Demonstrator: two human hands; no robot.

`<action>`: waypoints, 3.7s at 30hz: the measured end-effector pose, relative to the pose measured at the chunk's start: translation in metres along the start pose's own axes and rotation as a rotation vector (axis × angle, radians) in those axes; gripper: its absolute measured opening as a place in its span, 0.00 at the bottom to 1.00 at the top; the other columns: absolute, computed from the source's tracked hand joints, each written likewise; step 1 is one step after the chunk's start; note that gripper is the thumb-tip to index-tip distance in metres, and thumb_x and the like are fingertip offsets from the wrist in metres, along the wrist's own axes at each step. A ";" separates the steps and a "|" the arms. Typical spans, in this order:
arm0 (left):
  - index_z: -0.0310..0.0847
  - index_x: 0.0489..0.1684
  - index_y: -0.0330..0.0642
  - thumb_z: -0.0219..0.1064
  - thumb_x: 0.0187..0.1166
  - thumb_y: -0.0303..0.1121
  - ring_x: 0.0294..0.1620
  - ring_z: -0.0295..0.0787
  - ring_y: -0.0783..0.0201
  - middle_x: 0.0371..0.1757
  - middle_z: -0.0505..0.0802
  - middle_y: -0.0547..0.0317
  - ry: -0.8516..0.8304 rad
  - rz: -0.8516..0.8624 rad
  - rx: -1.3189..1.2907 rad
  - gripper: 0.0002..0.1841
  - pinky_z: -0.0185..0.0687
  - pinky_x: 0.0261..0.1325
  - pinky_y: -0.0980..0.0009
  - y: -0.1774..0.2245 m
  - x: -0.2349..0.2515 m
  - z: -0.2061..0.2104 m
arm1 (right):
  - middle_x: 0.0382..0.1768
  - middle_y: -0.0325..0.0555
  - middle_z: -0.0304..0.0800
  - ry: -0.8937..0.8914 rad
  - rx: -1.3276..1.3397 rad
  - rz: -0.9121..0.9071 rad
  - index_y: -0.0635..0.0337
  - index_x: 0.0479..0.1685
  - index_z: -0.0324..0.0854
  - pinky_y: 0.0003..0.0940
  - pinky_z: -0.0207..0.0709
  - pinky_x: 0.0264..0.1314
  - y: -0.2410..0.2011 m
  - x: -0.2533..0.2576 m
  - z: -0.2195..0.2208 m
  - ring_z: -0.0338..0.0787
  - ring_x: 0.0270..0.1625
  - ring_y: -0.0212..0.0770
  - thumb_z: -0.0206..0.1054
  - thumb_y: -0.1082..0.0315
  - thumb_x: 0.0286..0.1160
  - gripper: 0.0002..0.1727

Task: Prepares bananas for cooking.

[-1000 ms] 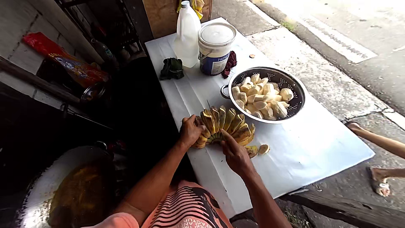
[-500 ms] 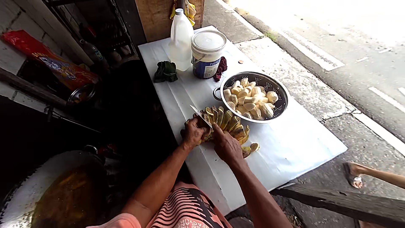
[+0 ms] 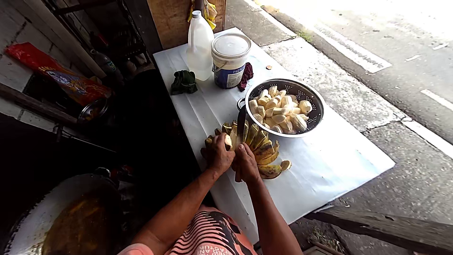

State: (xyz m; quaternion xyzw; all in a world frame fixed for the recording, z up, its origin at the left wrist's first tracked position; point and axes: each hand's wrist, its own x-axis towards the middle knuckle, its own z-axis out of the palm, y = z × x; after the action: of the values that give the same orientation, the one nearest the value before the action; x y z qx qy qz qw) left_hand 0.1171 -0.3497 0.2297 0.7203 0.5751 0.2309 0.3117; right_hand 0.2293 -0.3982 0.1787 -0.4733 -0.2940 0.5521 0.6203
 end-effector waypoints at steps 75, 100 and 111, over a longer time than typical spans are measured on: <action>0.78 0.61 0.33 0.71 0.76 0.21 0.15 0.76 0.65 0.29 0.85 0.50 -0.080 -0.420 -0.970 0.16 0.80 0.20 0.71 -0.042 0.016 -0.008 | 0.46 0.59 0.89 -0.074 -1.742 -0.159 0.37 0.89 0.66 0.55 0.83 0.37 -0.064 -0.063 0.011 0.92 0.39 0.60 0.46 0.52 0.93 0.27; 0.73 0.76 0.34 0.72 0.68 0.36 0.81 0.72 0.42 0.77 0.77 0.35 -0.115 -0.231 -0.107 0.33 0.77 0.76 0.49 -0.021 -0.001 -0.016 | 0.18 0.35 0.75 -0.052 -0.235 -0.063 0.58 0.70 0.70 0.26 0.74 0.13 0.012 0.001 0.022 0.74 0.12 0.30 0.44 0.54 0.91 0.22; 0.85 0.47 0.25 0.61 0.72 0.21 0.53 0.90 0.46 0.46 0.91 0.35 -0.059 -0.086 -0.442 0.12 0.83 0.61 0.48 -0.060 0.018 -0.018 | 0.62 0.60 0.89 0.097 -0.783 -0.391 0.72 0.89 0.56 0.40 0.88 0.48 0.023 -0.017 0.034 0.93 0.43 0.41 0.72 0.67 0.75 0.43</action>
State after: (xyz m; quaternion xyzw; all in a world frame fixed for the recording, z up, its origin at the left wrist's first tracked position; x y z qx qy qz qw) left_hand 0.0673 -0.3197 0.1991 0.6155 0.5314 0.3167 0.4883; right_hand 0.1864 -0.4074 0.1734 -0.6333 -0.5357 0.2484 0.5003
